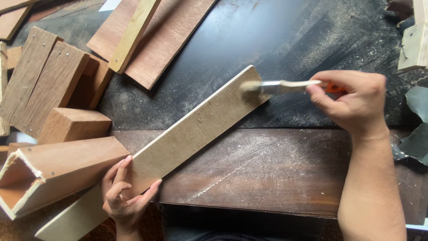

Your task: The person brushes a long wooden plank with a paintbrush, then flips it to brush the other side. The person then picks up a smaller wooden piece and sands it with a sanding block.

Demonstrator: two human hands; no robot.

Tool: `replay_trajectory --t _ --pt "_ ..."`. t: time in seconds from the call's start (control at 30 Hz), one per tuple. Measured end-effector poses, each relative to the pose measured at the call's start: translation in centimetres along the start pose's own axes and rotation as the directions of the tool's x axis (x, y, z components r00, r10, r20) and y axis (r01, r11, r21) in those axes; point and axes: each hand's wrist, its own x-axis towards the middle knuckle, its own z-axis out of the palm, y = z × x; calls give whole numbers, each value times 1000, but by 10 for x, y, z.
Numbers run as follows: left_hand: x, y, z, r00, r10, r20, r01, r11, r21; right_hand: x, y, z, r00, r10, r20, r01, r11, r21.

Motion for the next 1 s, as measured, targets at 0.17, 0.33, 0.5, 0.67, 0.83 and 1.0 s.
replay_trajectory --t 0.17,0.33,0.5,0.67,0.83,1.0 --pt "0 -2 0 1000 -3 16 3 1000 -21 -2 0 -1 985 -87 -148 100 992 77" --pt "-2 -7 -1 999 -13 40 14 1000 -20 3 -25 30 987 -161 20 156 977 143" --pt "-3 -12 -1 998 4 67 -2 999 -37 -2 -7 19 990 -138 -42 137 990 -11" --pt "-4 -19 0 999 15 51 -14 999 -31 -4 12 0 990 -20 -143 17 1000 -23" --pt "-8 -21 1 997 -25 72 26 1000 -5 -10 -13 14 980 -98 -171 82 992 -98" --pt "-7 -20 2 998 -25 50 26 999 -22 -4 -30 13 972 -160 -170 143 984 -106"
